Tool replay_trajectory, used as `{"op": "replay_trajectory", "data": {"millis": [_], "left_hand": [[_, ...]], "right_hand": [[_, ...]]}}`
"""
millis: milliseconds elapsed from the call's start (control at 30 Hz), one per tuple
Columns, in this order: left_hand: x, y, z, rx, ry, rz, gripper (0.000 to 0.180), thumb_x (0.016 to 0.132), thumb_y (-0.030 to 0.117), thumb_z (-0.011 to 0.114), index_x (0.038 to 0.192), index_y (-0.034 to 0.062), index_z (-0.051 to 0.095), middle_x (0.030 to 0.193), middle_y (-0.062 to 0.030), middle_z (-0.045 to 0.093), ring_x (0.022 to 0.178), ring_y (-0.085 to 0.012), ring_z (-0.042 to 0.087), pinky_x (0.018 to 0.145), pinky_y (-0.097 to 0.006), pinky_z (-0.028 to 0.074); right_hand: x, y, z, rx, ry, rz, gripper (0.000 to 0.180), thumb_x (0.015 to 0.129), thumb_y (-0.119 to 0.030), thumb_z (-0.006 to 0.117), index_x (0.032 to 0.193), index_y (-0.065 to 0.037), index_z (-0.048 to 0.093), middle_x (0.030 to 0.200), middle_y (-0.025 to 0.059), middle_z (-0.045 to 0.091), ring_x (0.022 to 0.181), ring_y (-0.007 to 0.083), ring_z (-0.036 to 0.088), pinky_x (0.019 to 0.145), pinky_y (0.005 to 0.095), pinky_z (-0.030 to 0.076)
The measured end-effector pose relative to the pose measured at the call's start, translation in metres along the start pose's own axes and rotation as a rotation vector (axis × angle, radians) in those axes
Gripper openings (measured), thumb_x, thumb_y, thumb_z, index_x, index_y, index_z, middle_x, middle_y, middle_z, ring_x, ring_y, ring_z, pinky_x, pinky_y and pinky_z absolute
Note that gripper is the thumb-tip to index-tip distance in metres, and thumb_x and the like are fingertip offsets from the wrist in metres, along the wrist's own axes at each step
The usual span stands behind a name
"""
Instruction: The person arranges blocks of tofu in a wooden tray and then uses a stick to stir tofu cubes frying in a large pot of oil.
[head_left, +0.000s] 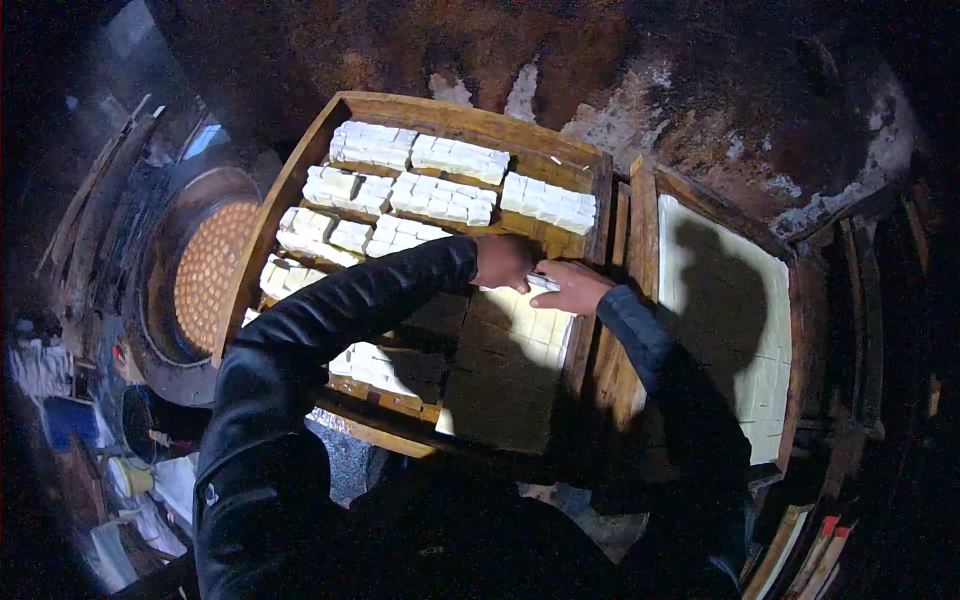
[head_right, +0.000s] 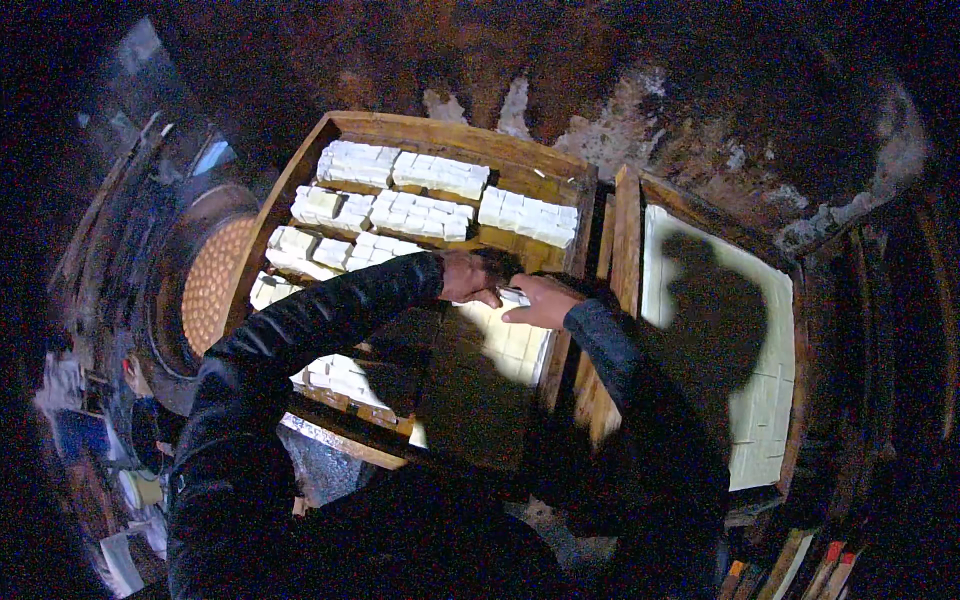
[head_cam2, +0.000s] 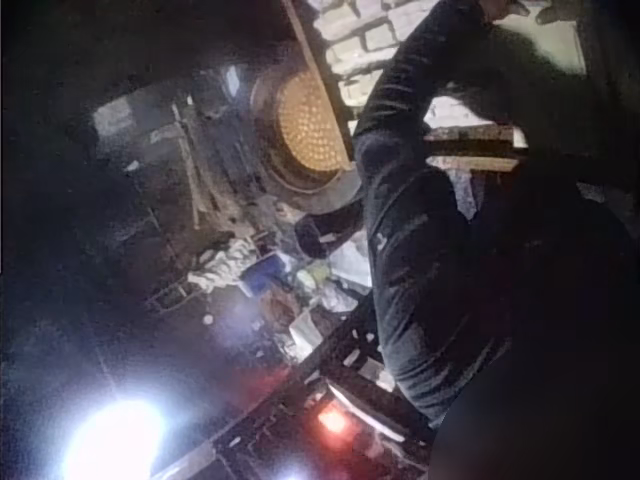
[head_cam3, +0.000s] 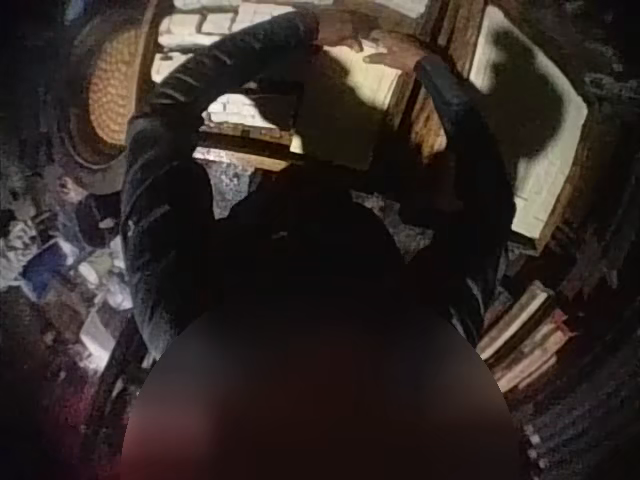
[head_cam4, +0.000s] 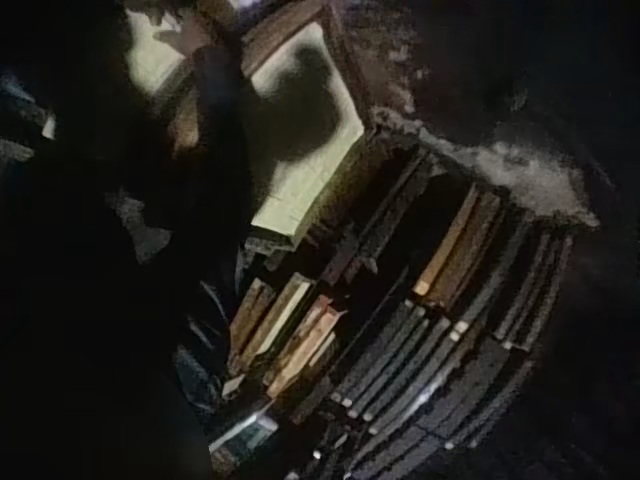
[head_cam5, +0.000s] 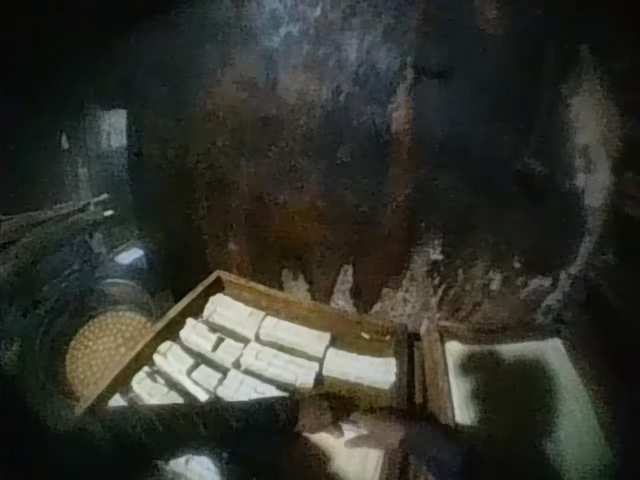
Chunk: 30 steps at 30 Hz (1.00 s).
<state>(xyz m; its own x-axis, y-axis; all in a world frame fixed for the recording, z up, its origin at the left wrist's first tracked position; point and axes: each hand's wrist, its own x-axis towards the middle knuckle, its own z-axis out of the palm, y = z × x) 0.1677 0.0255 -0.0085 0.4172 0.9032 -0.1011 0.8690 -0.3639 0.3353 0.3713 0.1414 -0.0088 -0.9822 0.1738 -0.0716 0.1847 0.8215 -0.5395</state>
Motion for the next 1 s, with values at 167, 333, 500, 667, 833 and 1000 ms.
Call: {"op": "replay_trajectory", "data": {"millis": [167, 333, 500, 667, 833, 1000], "left_hand": [[-0.008, 0.038, -0.02, -0.015, -0.034, -0.154, 0.066, 0.092, 0.064, 0.033, 0.124, 0.0088, 0.053, 0.117, -0.0206, 0.058, 0.101, -0.0379, 0.06, 0.083, -0.047, 0.051], [-0.005, 0.036, 0.011, 0.12, 0.222, -0.198, 0.075, 0.088, 0.068, 0.037, 0.121, 0.0018, 0.052, 0.095, -0.0234, 0.064, 0.089, -0.0396, 0.063, 0.08, -0.049, 0.051], [-0.009, 0.037, 0.004, 0.233, 0.104, -0.117, 0.073, 0.09, 0.066, 0.036, 0.124, 0.0024, 0.049, 0.107, -0.0192, 0.062, 0.088, -0.036, 0.064, 0.073, -0.047, 0.052], [-0.018, 0.043, 0.01, 0.249, 0.319, -0.01, 0.061, 0.088, 0.058, 0.049, 0.114, 0.0034, 0.055, 0.095, -0.0205, 0.063, 0.073, -0.036, 0.065, 0.061, -0.044, 0.053], [-0.013, 0.039, 0.015, 0.236, 0.231, -0.065, 0.063, 0.088, 0.06, 0.047, 0.115, 0.0033, 0.053, 0.104, -0.0212, 0.062, 0.077, -0.0374, 0.065, 0.062, -0.046, 0.052], [-0.003, 0.035, -0.02, -0.039, 0.144, -0.154, 0.073, 0.086, 0.067, 0.045, 0.112, -0.0005, 0.057, 0.081, -0.0258, 0.064, 0.079, -0.0412, 0.063, 0.074, -0.049, 0.051]], "right_hand": [[0.012, -0.026, -0.026, 0.118, -0.325, 0.189, 0.062, 0.077, -0.041, 0.072, 0.117, 0.003, 0.052, 0.107, 0.0236, 0.059, 0.103, 0.0354, 0.057, 0.089, 0.0405, 0.044], [0.009, -0.019, -0.041, -0.045, -0.383, 0.048, 0.058, 0.074, -0.033, 0.074, 0.115, 0.002, 0.053, 0.106, 0.0227, 0.06, 0.103, 0.036, 0.057, 0.087, 0.0416, 0.044], [-0.002, -0.027, -0.042, -0.161, -0.343, 0.007, 0.059, 0.07, -0.027, 0.076, 0.115, 0.001, 0.049, 0.103, 0.0242, 0.059, 0.101, 0.0411, 0.056, 0.085, 0.0453, 0.044], [-0.02, -0.039, -0.04, -0.23, -0.313, 0.014, 0.065, 0.069, -0.015, 0.076, 0.123, 0.0, 0.043, 0.107, 0.0225, 0.057, 0.105, 0.0421, 0.053, 0.087, 0.0465, 0.045], [-0.018, -0.035, -0.036, -0.17, -0.185, -0.055, 0.06, 0.071, -0.019, 0.076, 0.12, 0.0, 0.048, 0.106, 0.0219, 0.058, 0.103, 0.0411, 0.054, 0.086, 0.0467, 0.044], [-0.001, -0.019, -0.058, 0.029, -0.326, 0.092, 0.049, 0.073, -0.03, 0.075, 0.108, 0.001, 0.06, 0.105, 0.0206, 0.062, 0.099, 0.0356, 0.059, 0.084, 0.042, 0.046]]}}
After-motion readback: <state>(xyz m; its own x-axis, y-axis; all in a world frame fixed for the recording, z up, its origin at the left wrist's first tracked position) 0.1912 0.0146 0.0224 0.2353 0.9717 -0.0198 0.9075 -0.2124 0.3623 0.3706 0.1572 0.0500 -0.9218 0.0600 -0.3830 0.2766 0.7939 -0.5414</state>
